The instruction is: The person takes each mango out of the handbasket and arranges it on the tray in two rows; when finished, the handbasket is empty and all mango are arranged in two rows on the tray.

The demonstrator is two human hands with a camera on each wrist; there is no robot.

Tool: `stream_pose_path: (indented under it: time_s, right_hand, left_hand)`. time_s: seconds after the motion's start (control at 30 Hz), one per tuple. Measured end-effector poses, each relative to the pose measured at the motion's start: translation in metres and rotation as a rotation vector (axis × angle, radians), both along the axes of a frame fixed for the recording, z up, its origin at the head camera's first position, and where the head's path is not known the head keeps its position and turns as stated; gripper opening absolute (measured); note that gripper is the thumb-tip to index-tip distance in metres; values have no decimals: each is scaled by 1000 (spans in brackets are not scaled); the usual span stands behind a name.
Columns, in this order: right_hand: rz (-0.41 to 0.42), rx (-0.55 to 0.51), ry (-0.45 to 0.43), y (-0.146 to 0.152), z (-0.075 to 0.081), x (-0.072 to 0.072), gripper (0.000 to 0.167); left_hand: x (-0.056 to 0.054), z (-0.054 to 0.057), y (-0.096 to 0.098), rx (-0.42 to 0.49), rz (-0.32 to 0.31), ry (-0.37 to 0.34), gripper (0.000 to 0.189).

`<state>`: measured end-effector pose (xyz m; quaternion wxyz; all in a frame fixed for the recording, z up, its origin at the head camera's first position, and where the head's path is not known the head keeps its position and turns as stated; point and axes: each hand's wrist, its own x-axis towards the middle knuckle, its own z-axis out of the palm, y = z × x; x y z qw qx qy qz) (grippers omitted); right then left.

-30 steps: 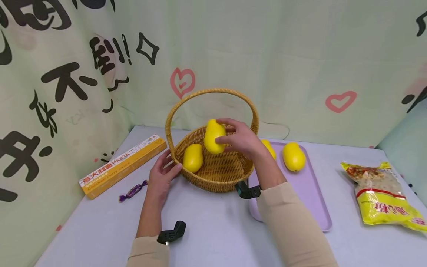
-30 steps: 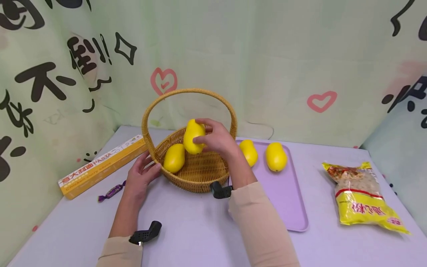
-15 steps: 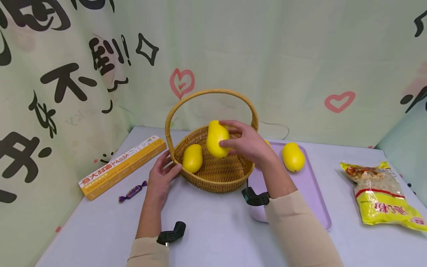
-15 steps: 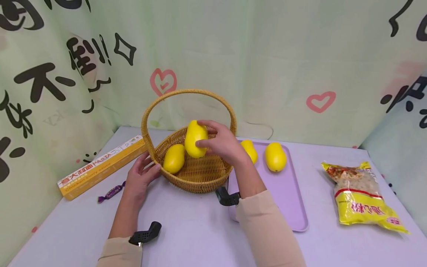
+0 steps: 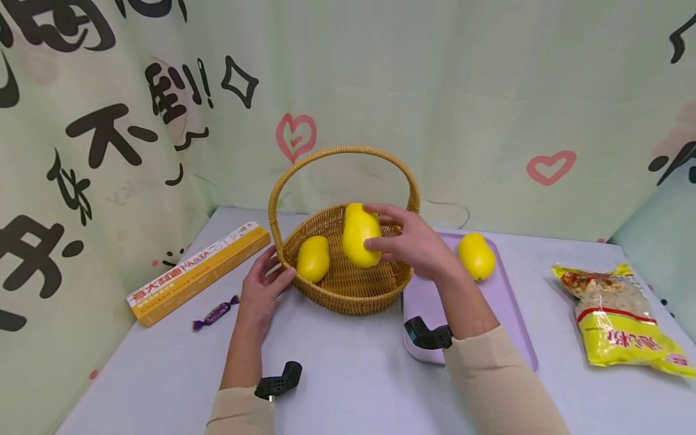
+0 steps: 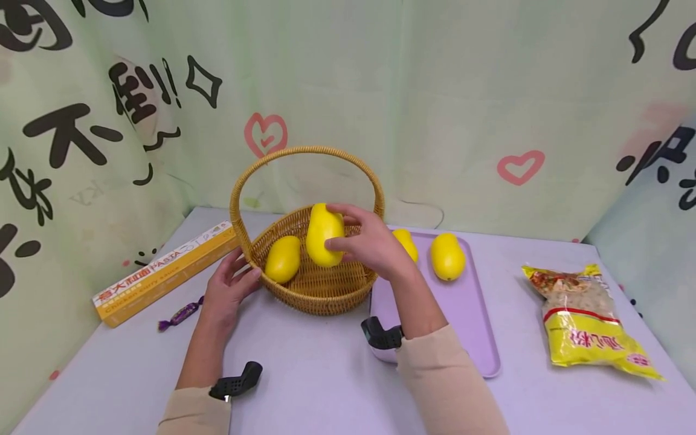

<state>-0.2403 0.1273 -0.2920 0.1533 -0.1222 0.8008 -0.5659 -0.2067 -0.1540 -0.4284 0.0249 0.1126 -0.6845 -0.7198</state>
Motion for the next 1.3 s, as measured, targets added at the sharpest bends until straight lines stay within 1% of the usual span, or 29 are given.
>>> stream_pose_path:
  time_s: [0.37, 0.53, 0.67, 0.77, 0.97, 1.1, 1.3]
  right_hand:
    - [5, 36, 31, 11, 5, 12, 67]
    - [6, 29, 43, 16, 5, 16, 66]
    - [2, 24, 42, 21, 6, 20, 66]
    - [-1, 28, 39, 25, 7, 23, 66]
    - [-20, 58, 41, 33, 10, 31, 66]
    - [-30, 59, 37, 38, 11, 35, 65]
    - [-19, 66, 56, 47, 9, 41, 65]
  left_hand:
    - [-1, 1, 0, 15, -5, -6, 69]
    - [0, 1, 0, 16, -3, -6, 69]
    - [0, 1, 0, 10, -2, -14, 69]
    - [0, 1, 0, 9, -4, -7, 69]
    - [1, 2, 1, 9, -5, 1, 69]
    - [1, 3, 1, 11, -2, -4, 69]
    - [0, 1, 1, 9, -3, -7, 70]
